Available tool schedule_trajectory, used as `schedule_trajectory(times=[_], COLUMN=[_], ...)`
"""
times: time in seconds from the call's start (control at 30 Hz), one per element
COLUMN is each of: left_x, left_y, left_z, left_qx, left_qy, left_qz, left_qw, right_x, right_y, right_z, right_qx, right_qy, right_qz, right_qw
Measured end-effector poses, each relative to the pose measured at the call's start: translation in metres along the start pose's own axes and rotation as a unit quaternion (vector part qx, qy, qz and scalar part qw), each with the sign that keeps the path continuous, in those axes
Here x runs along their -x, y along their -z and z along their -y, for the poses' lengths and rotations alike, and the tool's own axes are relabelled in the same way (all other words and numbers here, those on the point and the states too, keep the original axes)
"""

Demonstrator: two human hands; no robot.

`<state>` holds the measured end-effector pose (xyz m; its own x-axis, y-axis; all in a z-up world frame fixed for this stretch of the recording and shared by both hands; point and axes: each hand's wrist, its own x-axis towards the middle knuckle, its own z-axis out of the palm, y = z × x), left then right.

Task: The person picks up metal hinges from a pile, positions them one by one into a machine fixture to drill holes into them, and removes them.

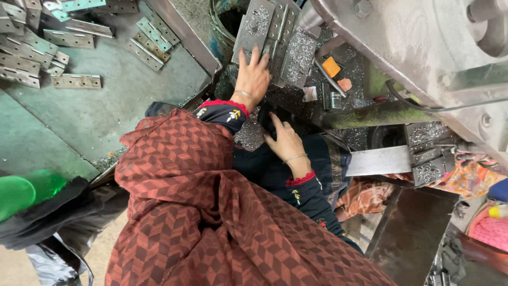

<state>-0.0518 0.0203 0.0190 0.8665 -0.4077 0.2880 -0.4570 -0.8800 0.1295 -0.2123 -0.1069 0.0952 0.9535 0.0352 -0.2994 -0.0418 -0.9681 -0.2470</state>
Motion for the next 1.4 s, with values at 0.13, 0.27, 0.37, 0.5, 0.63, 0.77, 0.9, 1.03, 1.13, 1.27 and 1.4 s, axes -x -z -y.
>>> schedule_trajectory(times=[0.13,0.27,0.37,0.5,0.63,0.77,0.9,1.03,1.13,1.27,1.4], left_x=[-0.017,-0.017,-0.012,-0.019,-0.037,-0.043,-0.038,-0.051,-0.062,-0.063,-0.044], left_y=[-0.009,-0.014,-0.015,-0.023,-0.03,-0.024,-0.022,-0.029,-0.03,-0.029,-0.017], left_z=[0.004,0.004,0.007,0.006,0.002,0.004,0.011,0.01,0.011,0.012,0.01], left_qx=[-0.003,-0.003,0.006,0.022,0.033,0.022,0.016,0.008,-0.005,0.0,-0.036], left_qy=[0.011,0.009,0.011,0.011,0.027,0.033,0.039,0.032,0.04,0.046,0.031], left_qz=[-0.016,-0.016,-0.039,-0.027,-0.049,-0.034,-0.025,-0.026,-0.028,-0.034,-0.024], left_qw=[1.0,1.0,0.999,0.999,0.998,0.999,0.999,0.999,0.999,0.998,0.999], right_x=[0.001,0.015,0.014,0.003,-0.005,0.012,0.009,0.0,-0.004,0.013,0.005], right_y=[-0.023,-0.075,-0.093,-0.056,-0.038,-0.071,-0.072,-0.035,-0.036,-0.08,-0.09], right_z=[-0.01,-0.019,-0.027,-0.043,-0.033,-0.021,-0.029,-0.036,-0.027,-0.024,-0.03], right_qx=[-0.003,-0.01,-0.061,-0.114,-0.036,-0.04,-0.09,-0.062,-0.032,-0.055,-0.128], right_qy=[0.0,-0.041,0.012,0.088,0.039,-0.005,0.042,0.083,0.025,-0.007,0.058], right_qz=[-0.022,-0.003,-0.081,-0.116,-0.072,-0.045,-0.097,-0.083,-0.044,-0.038,-0.103], right_qw=[1.0,0.999,0.995,0.983,0.996,0.998,0.99,0.991,0.998,0.998,0.985])
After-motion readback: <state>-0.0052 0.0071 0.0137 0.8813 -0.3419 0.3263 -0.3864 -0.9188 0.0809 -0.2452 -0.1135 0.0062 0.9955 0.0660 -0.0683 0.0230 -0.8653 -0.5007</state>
